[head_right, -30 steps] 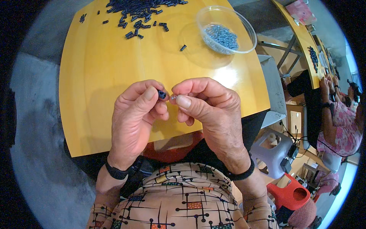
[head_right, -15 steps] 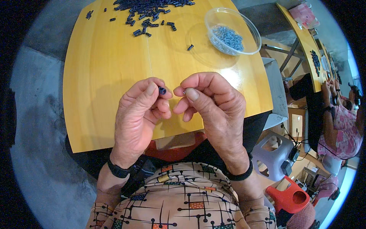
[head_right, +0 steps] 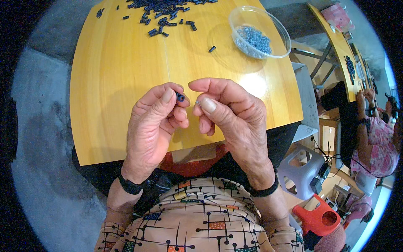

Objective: Assembling small blue cylindrical plastic components by inserting tiny light-blue parts into one end of each cylinder.

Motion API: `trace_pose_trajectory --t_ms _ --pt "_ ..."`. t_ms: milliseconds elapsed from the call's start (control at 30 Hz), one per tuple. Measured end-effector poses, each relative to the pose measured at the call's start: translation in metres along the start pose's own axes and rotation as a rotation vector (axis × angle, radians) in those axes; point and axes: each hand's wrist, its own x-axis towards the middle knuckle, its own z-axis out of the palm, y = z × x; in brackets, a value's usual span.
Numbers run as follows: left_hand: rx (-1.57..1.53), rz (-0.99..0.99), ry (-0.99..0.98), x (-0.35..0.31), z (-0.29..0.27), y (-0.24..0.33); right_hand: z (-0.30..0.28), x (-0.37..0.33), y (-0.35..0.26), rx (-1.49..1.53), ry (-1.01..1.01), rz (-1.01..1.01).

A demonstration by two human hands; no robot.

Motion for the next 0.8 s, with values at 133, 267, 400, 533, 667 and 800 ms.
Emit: trace_pose_trajectory --t_ms 133,267,400,533,667,800 --pt "0.004 0.019 -0.02 0.0011 0.0018 -0.0011 -0.0006 0.0041 0.005 0.102 -0.035 0.04" --pt "-0.001 0.055 -0.048 0.0032 0.0001 -0.0031 -0.0003 0.0067 0.0085 0.154 -0.092 0.041" --pt "0.021 0.068 -0.036 0.0031 -0.0006 -0.0023 0.0014 0.0078 0.0097 0.158 -0.095 0.046" --pt "0.058 0.084 -0.028 0.0027 -0.0003 -0.0026 0.0026 0.0087 0.0085 0.138 -0.093 0.033" --pt "0.083 0.092 -0.048 0.0034 -0.0013 -0.0029 0.0021 0.0092 0.008 0.117 -0.086 0.04" --pt "0.184 0.11 -0.02 0.003 -0.0027 -0.0029 0.0027 0.0091 0.0096 0.088 -0.101 0.018"
